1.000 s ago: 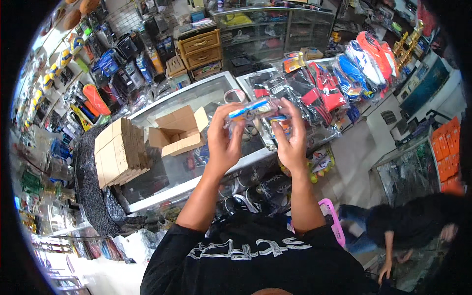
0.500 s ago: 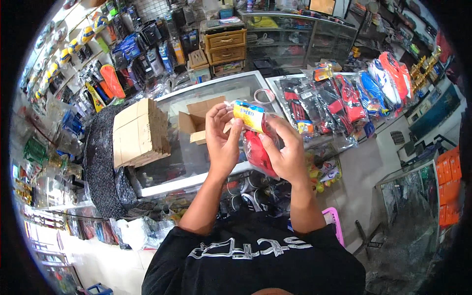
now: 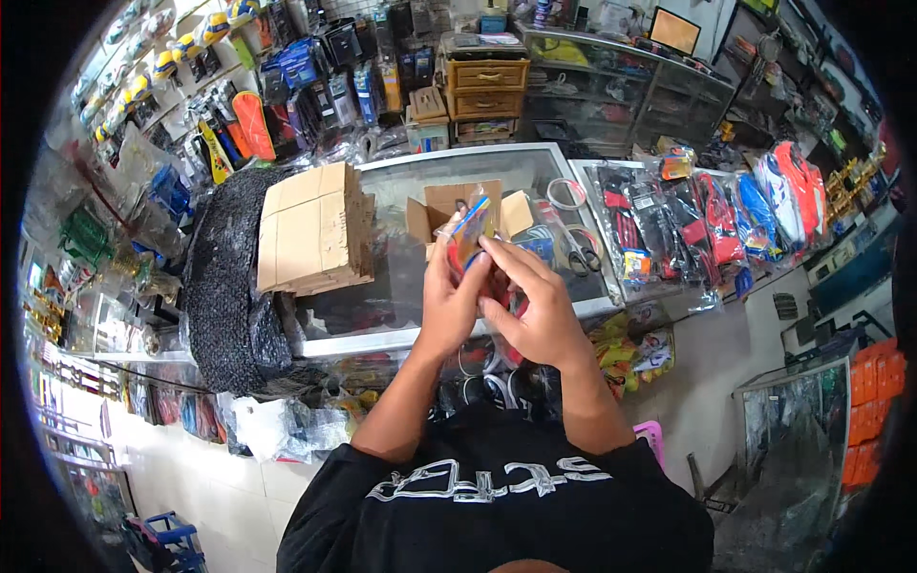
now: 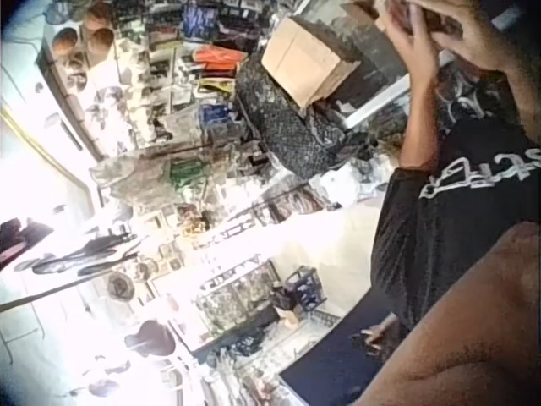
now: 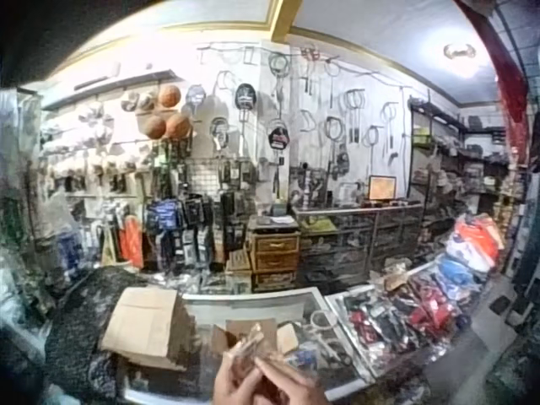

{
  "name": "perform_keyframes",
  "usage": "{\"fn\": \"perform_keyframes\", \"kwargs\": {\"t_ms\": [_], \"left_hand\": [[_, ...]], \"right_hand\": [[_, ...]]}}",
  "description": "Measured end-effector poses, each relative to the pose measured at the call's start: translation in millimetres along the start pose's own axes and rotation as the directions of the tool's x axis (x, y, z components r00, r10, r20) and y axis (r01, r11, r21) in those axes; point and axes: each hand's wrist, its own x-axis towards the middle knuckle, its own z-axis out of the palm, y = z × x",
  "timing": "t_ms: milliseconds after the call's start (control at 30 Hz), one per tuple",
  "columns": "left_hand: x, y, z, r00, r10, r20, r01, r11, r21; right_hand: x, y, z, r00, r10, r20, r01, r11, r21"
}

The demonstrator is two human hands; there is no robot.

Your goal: The person assembles small cardboard boxes and places packaged red items inside them. They seal the boxes with clear tape and then wrap each box in black bubble wrap. The wrapped packages are placed into a pink plastic basket.

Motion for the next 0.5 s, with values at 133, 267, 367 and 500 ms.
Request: {"fn": "perform_keyframes", "kwargs": {"t_ms": [133, 267, 367, 500], "left_hand": [[11, -20, -26, 0.995, 0.007, -0.100, -0.019, 0.992, -0.124], [10, -15, -30, 0.996, -0.050, -0.076, 0.034, 0.978, -0.206], [10, -8, -35, 0.985, -0.145, 0.093, 0.158, 0.975, -0.158], [6, -10, -32, 0.985, -0.152, 0.079, 0.158, 0.985, -0.072]], "right_hand": [[1, 7, 9, 0.997, 0.047, -0.057, -0.044, 0.997, 0.061], [1, 28, 19, 0.963, 0.165, -0.213, -0.141, 0.982, 0.124], [3, 36, 23, 0.941, 0.304, -0.152, -0.232, 0.901, 0.368], [7, 51, 29, 0.935, 0.346, -0.079, -0.243, 0.786, 0.569]]}}
